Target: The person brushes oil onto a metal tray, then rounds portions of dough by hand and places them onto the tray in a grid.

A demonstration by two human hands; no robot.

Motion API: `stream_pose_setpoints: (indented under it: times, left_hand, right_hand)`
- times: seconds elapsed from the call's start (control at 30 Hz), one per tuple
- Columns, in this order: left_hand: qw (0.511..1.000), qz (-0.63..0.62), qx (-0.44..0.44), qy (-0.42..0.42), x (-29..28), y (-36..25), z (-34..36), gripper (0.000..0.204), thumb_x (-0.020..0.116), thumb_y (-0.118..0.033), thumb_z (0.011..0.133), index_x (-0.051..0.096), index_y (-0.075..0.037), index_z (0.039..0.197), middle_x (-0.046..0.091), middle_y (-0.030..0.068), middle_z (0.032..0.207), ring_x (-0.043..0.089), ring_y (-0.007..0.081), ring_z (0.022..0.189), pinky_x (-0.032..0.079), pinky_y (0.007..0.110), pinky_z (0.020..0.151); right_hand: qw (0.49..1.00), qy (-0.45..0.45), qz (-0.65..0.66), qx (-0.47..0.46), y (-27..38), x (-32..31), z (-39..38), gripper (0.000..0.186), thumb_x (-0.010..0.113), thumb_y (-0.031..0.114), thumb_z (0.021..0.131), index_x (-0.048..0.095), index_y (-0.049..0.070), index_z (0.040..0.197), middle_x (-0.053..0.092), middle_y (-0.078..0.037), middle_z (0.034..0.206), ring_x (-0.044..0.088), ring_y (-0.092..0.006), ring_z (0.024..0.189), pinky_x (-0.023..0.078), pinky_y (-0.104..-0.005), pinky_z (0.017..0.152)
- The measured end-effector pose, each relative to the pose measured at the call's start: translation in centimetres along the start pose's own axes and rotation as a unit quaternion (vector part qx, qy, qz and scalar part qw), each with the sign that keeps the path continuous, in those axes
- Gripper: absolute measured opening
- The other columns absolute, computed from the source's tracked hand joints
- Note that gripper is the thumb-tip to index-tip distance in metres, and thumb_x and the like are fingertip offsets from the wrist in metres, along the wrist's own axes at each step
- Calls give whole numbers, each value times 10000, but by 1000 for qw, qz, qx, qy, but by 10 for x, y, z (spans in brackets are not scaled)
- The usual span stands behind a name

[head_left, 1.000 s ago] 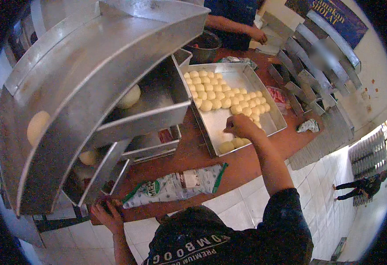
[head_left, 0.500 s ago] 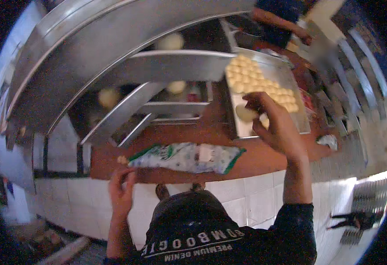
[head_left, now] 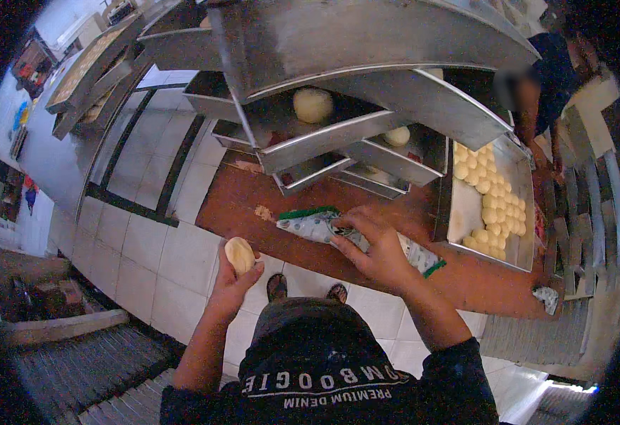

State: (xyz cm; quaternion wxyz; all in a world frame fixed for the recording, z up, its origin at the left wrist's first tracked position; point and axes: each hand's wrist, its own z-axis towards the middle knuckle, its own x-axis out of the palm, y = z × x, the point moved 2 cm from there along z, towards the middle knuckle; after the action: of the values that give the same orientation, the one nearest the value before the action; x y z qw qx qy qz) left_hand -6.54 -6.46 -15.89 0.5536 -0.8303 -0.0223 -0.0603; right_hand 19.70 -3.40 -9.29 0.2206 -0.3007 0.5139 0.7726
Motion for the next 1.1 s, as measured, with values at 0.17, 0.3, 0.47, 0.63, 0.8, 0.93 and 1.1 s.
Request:
stream_pose_setpoints:
  times: [0.17,0.3,0.47,0.63,0.8,0.93,1.1]
  left_hand:
    - [921,342,187,-23,21,-35,-3,294,494,-217,868,456,-38,1098,529,90,1016,537,188,875,446,311,767]
    - [980,174,95,3,51,-40,-2,288,529,-172,829,500,-38,1082,570,98,1001,559,207,887,451,328,784]
    - [984,110,140,30,75,-15,0,279,536,-214,846,524,-38,1061,606,84,941,574,205,865,462,324,766]
    - [959,276,47,33,49,-15,0,346,485,-296,874,528,-18,1076,609,86,955,582,214,860,481,329,722]
    - [997,-17,79,-10,21,-11,30,440,545,-340,837,484,-9,1119,564,102,1049,559,224,929,475,332,764]
    - [993,-91,68,-14,15,14,55,422,581,-268,820,480,-7,1135,543,95,1084,543,234,946,464,325,784]
    - [974,167,142,50,29,11,57,377,553,-166,827,471,-17,1164,535,89,1114,516,217,1010,418,330,868]
  right_hand:
    - [997,32,66,37,12,2,-1,174,638,113,760,590,22,899,594,-109,904,574,-224,839,447,-313,736]
    - [956,133,246,94,24,12,-15,143,609,113,802,594,13,903,602,-82,878,573,-148,819,453,-257,716]
    - [927,181,299,135,38,34,-13,143,583,135,834,589,11,904,599,-63,864,563,-124,805,455,-247,706]
    - [963,117,208,123,24,30,-5,228,634,189,789,550,27,926,580,-93,896,563,-168,837,447,-277,737]
    - [968,12,-250,38,-9,33,7,519,652,326,727,473,133,1175,546,-161,978,497,-335,1000,370,-491,877]
    - [962,73,-260,45,-30,54,1,602,627,399,724,418,197,1251,529,-181,1071,473,-354,1059,319,-560,910]
    - [966,106,-223,74,-52,60,-1,569,613,396,731,432,220,1241,587,-148,1049,552,-342,952,328,-563,901]
